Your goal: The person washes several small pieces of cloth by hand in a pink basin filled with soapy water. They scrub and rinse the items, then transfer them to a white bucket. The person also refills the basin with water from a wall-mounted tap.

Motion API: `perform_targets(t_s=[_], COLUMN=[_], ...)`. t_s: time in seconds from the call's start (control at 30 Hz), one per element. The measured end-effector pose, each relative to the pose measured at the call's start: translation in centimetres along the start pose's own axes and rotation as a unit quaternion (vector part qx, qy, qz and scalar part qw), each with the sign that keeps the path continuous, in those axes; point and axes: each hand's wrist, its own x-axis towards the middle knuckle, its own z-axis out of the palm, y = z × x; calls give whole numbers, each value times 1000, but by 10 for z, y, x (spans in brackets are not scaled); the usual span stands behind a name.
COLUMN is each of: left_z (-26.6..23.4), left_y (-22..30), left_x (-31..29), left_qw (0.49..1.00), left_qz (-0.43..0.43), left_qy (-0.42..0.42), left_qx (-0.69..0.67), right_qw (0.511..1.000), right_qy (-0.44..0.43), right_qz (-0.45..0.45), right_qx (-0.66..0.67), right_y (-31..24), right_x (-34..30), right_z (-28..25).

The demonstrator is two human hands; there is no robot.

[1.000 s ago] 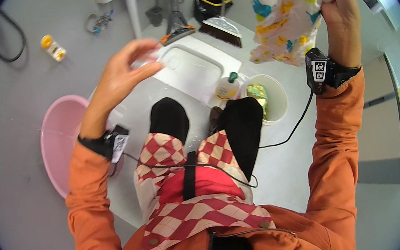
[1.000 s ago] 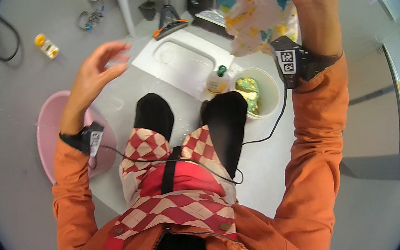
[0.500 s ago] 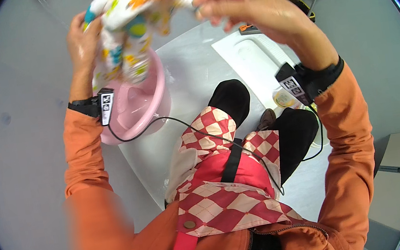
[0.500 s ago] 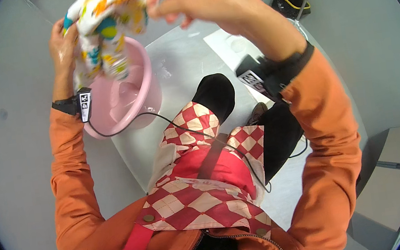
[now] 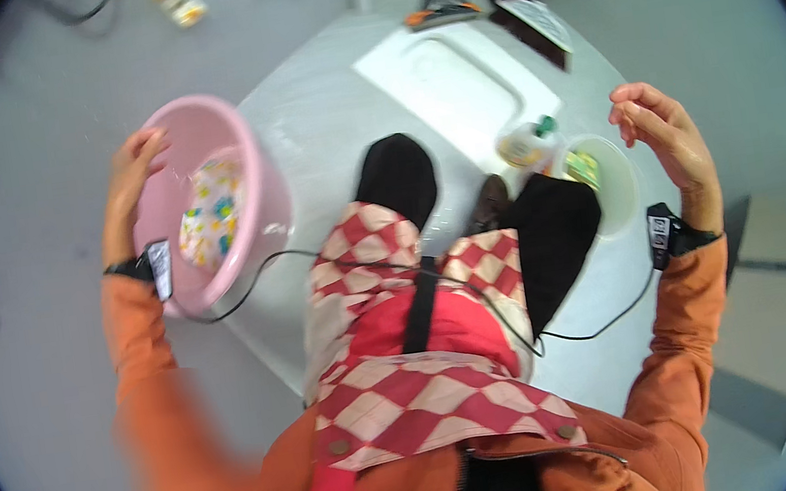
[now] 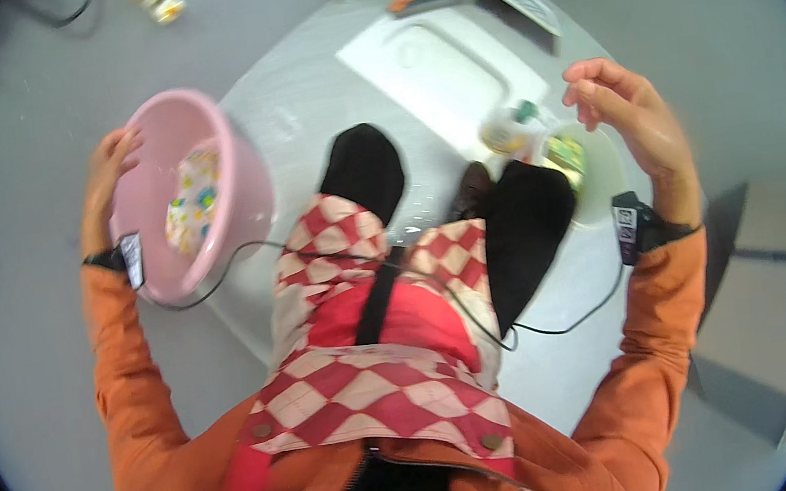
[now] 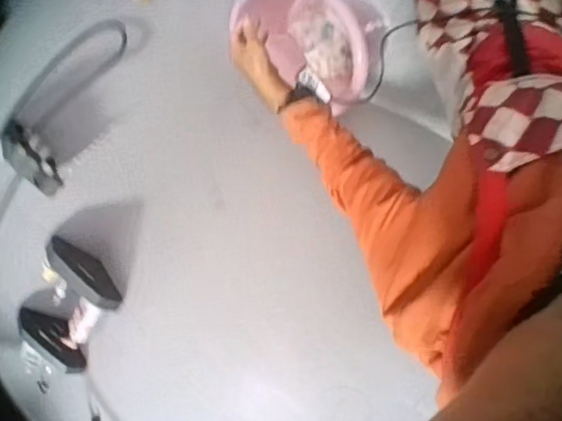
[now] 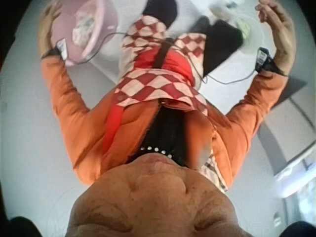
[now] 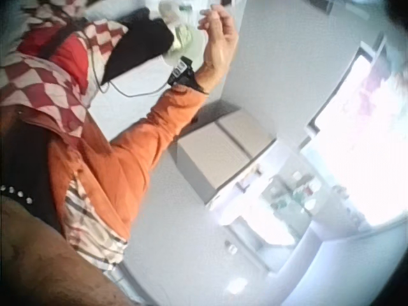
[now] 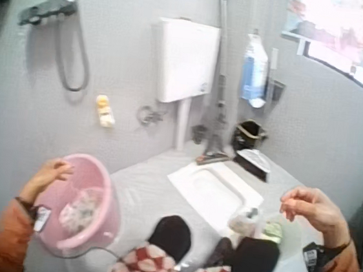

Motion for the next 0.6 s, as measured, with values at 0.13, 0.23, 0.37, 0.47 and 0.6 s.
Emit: perform_targets(t_s=[0.13, 0.23, 0.37, 0.47, 0.6], left_z=[77, 144, 207, 233, 250], left_y=[64, 85, 98, 108, 117], left_x=[-20, -30, -36, -37, -38], left_qw=[996, 981, 963, 957, 955], left_qz=[38, 32, 11, 6, -1], left_qy=[-84, -187, -260, -285, -294], left_qx=[13, -43, -70, -60, -42], right_qw=[988, 953, 833, 775, 746], right_qy=[140, 267, 438, 449, 431], right_qz=[40, 129, 329, 416, 377], right_qx=[40, 63, 68, 157, 340], right_y=[84, 175, 298, 370, 427], right_x=[-59, -99, -138, -144, -117], right_z=[-79, -119, -124, -95, -46])
